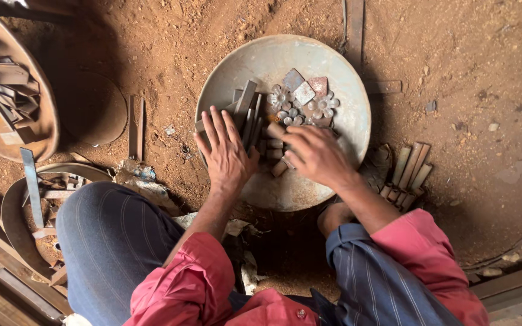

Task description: The person sorts various metal pieces, including flat strips, cylindrical rods, and small decorative stars, from a large bowl into separate piles on the ground.

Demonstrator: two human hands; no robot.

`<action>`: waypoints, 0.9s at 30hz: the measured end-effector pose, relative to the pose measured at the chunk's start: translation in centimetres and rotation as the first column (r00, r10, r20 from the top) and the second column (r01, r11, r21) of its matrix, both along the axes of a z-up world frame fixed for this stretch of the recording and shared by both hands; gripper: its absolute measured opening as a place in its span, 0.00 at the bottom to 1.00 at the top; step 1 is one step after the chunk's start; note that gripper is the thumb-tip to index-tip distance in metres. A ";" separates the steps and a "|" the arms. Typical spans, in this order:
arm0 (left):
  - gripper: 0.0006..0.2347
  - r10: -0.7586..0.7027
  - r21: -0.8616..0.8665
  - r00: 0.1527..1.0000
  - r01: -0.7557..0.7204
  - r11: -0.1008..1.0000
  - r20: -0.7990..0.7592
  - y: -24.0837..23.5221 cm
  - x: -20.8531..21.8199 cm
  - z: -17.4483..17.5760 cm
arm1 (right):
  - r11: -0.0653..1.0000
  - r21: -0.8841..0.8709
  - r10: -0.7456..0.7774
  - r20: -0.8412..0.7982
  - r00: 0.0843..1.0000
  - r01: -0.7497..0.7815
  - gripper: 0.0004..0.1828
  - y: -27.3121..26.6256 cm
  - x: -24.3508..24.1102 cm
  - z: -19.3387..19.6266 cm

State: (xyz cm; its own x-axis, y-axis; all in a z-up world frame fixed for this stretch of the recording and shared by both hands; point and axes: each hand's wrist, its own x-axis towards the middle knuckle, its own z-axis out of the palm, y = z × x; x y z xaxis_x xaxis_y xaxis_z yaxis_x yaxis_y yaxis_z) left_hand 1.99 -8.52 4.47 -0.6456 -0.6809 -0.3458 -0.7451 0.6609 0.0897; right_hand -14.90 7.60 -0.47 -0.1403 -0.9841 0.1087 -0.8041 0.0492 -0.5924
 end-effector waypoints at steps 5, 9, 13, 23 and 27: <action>0.48 -0.051 -0.071 0.993 0.059 0.996 0.106 -1.4 -1.4 -0.4 | 0.965 -0.133 -0.208 0.141 0.968 0.227 0.13 3.0 -2.6 0.6; 0.45 -0.004 -0.004 0.988 0.005 1.000 0.151 -2.3 -3.5 -0.8 | 0.922 -0.080 -0.362 0.163 0.918 0.378 0.14 4.3 -3.2 3.1; 0.41 0.028 -0.047 0.984 -0.020 0.999 0.176 -2.6 -4.7 -1.9 | 0.896 -0.025 -0.429 0.210 0.879 0.443 0.14 4.5 -3.2 5.7; 0.35 0.203 0.075 0.978 -0.205 0.976 0.043 -1.2 -4.8 -4.8 | 0.885 0.003 -0.452 0.246 0.857 0.466 0.14 5.4 -3.4 5.1; 0.29 0.400 0.141 0.915 -0.391 0.910 -0.046 -0.2 -5.7 -4.9 | 0.881 0.004 -0.459 0.241 0.855 0.472 0.13 5.5 -3.2 4.7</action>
